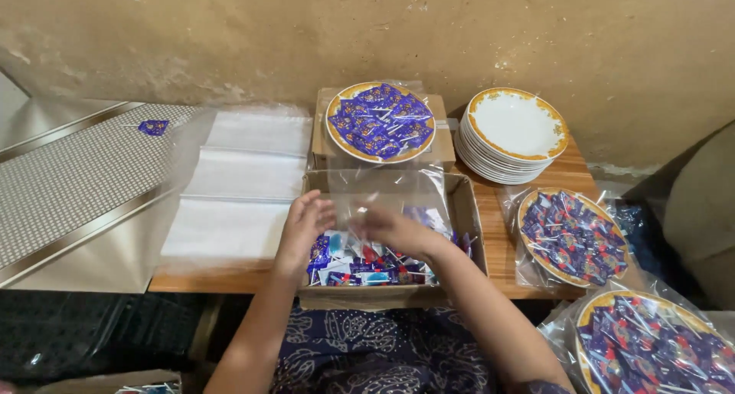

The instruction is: Arranging small food packets into a cardboard box and onto decorative plates, then placing the plates into plastic sleeves.

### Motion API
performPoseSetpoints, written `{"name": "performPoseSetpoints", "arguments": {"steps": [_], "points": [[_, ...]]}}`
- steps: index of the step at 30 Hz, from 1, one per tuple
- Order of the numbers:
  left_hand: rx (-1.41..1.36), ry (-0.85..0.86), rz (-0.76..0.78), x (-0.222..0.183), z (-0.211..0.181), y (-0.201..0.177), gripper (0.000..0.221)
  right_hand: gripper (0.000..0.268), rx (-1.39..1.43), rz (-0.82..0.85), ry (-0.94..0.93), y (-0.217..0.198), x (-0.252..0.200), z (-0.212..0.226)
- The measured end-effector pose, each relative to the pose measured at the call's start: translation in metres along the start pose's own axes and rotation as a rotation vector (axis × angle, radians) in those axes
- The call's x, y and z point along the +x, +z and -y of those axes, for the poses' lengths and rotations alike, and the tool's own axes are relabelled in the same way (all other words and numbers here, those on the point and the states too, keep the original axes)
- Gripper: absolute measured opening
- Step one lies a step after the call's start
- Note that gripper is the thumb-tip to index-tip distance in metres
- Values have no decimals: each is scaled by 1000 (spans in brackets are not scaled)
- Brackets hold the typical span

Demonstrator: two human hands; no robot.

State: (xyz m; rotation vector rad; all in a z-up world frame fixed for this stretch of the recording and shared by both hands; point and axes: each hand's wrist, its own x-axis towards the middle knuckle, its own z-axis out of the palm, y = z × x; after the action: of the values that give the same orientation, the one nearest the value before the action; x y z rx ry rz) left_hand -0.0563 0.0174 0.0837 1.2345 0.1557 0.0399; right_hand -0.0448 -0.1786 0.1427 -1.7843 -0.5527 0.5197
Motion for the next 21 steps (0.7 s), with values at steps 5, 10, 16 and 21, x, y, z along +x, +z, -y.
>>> {"name": "performPoseSetpoints", "arguments": {"steps": [5, 10, 16, 21], "points": [[16, -226, 120, 62, 6, 0, 67, 30, -48, 53, -44, -59, -55, -1], [52, -282, 126, 138, 59, -24, 64, 25, -89, -827, 0, -146, -5, -87], [37, -267, 149, 127, 42, -24, 45, 62, 70, -746, 298, -175, 33, -143], [172, -269, 265, 92, 8, -21, 39, 25, 36, -701, 176, -167, 10, -116]]}}
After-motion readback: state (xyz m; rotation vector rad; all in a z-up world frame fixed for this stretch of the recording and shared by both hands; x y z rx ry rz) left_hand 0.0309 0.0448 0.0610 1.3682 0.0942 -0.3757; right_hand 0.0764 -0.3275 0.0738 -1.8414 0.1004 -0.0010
